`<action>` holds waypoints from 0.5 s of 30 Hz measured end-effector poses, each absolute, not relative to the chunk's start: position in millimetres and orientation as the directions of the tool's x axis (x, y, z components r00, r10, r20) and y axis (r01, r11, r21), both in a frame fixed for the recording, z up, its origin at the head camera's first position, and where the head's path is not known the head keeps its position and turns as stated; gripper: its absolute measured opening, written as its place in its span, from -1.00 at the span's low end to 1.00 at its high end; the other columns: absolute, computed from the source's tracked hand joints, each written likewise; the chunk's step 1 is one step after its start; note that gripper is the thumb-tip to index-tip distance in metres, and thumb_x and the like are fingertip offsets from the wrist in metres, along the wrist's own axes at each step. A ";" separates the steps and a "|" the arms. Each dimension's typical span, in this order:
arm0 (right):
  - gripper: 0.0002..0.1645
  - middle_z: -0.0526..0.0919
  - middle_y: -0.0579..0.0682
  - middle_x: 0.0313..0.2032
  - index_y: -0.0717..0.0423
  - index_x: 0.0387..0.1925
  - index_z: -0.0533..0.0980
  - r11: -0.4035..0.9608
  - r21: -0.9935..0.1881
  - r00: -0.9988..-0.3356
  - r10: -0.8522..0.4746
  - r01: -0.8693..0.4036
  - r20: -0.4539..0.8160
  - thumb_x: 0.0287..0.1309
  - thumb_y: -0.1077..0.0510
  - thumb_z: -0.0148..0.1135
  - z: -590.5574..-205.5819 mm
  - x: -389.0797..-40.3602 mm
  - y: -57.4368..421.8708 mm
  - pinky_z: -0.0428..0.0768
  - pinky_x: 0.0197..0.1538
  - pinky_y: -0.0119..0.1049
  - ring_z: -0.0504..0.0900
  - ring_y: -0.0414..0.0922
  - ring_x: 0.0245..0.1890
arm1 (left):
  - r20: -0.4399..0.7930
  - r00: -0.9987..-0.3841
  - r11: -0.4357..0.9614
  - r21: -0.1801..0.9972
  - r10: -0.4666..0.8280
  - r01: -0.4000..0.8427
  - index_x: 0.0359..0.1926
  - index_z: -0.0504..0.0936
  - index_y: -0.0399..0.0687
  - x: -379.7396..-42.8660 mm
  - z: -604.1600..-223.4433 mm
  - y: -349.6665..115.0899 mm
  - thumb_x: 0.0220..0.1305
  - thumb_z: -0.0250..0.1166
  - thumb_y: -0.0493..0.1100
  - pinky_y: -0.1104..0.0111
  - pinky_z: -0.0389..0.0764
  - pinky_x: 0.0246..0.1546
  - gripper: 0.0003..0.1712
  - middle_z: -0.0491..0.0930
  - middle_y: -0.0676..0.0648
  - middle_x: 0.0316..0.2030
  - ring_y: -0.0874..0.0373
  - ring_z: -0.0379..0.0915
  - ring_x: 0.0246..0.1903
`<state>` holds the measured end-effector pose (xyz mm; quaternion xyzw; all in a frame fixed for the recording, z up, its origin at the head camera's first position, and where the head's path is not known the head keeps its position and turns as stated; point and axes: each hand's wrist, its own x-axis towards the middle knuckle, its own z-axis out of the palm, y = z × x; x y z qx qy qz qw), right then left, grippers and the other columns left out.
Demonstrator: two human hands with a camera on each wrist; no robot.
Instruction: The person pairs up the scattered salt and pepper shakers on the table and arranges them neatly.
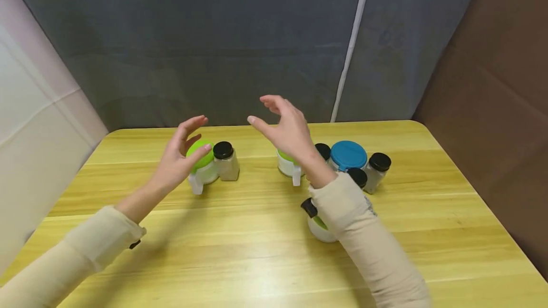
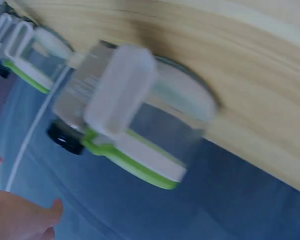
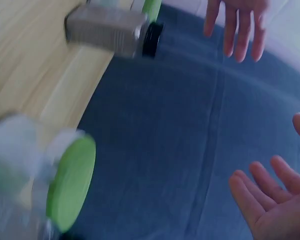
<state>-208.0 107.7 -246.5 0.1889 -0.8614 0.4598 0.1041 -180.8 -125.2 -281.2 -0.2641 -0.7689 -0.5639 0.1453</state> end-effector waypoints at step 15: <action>-0.44 0.41 0.01 0.03 0.12 0.09 0.34 0.540 -0.750 -0.924 -0.221 -0.382 0.312 0.08 -0.03 0.17 -253.7 -207.1 197.2 0.36 0.03 -0.16 0.36 -0.10 0.02 | 0.486 -0.787 0.171 0.799 0.380 0.577 0.20 0.16 -0.34 -169.2 -279.8 -85.4 0.09 0.19 -0.42 0.11 0.16 0.10 -0.36 0.17 -0.21 0.16 -0.03 0.05 0.16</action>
